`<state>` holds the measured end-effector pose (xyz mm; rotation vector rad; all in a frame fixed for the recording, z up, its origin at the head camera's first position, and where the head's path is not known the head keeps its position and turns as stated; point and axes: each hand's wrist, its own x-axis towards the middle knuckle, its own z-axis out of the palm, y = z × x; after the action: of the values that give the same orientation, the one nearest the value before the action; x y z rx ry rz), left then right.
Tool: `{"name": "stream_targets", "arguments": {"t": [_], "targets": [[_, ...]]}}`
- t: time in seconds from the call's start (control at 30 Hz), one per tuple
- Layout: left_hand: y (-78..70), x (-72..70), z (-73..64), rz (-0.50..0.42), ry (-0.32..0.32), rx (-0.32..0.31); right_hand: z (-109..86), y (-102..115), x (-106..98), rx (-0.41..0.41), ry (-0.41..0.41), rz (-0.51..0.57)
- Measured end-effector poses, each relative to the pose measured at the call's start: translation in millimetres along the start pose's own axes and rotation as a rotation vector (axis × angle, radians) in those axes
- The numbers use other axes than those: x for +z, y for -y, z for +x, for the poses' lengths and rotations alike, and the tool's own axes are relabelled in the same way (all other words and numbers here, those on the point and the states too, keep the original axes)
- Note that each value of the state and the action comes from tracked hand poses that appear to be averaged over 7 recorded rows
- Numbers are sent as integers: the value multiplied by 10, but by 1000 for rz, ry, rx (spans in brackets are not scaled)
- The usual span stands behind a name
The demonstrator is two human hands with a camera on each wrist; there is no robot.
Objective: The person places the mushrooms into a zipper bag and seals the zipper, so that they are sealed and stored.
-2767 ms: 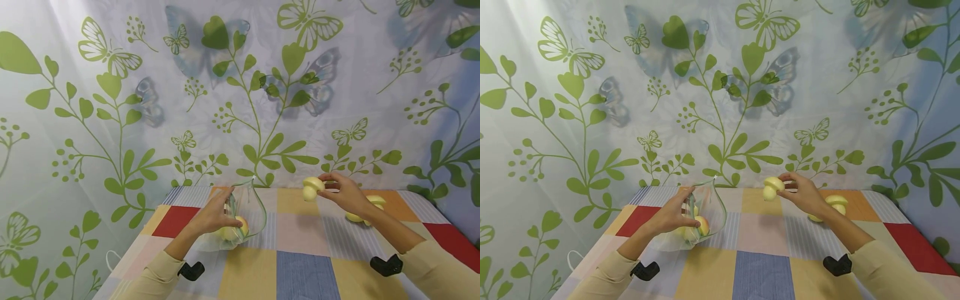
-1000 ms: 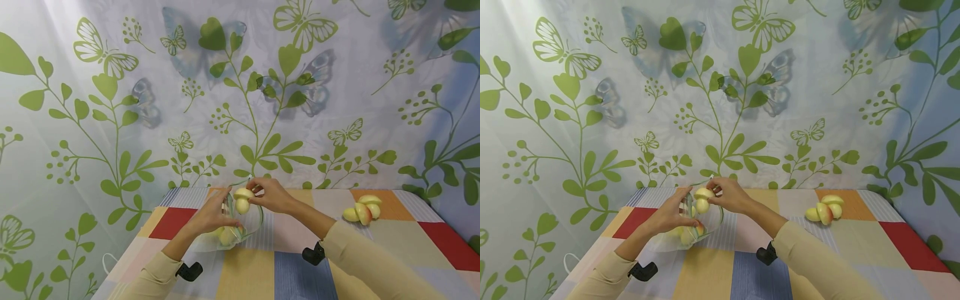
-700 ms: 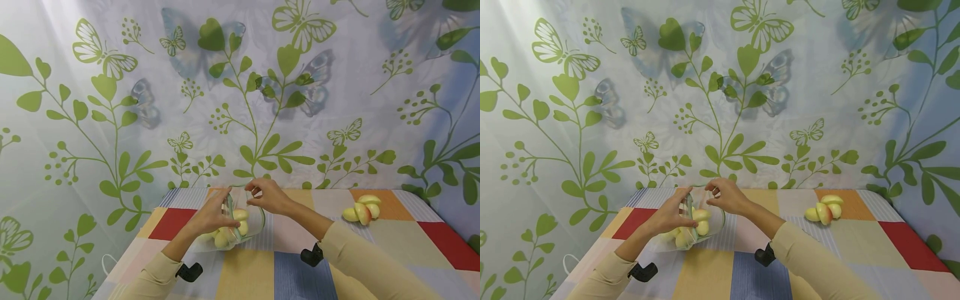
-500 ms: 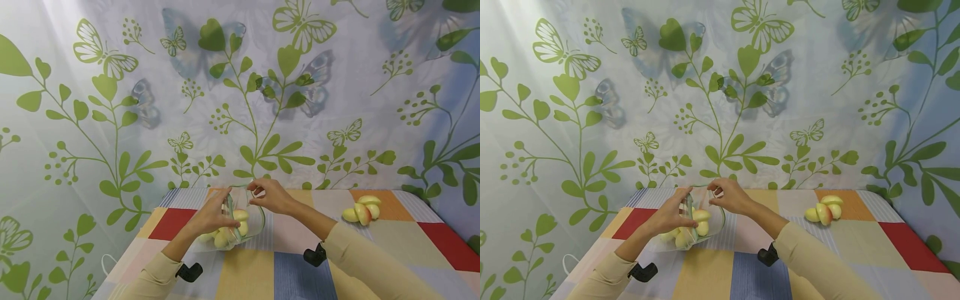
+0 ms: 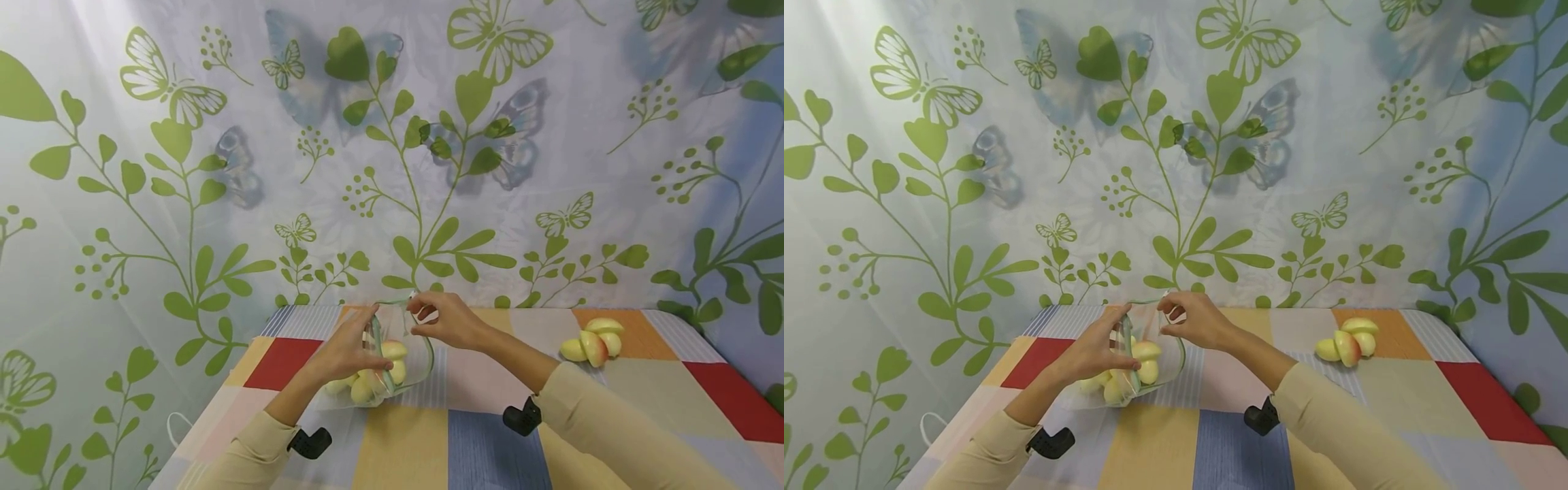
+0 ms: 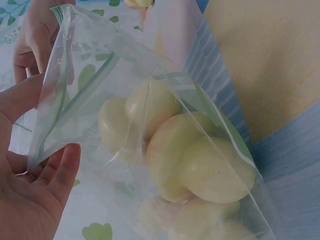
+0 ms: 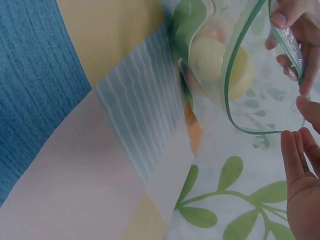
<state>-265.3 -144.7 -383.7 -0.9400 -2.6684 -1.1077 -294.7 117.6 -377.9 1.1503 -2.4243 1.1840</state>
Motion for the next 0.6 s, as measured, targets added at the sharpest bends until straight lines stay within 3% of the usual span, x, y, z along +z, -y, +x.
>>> {"name": "stream_targets", "arguments": {"t": [0.3, 0.6], "targets": [[-10, -18, -14, -6, -2, -9, -60, -14, -66, -1, 10, 14], [10, -15, -22, -6, -2, -5, -181, -55, -245, 52, 11, -21]]}}
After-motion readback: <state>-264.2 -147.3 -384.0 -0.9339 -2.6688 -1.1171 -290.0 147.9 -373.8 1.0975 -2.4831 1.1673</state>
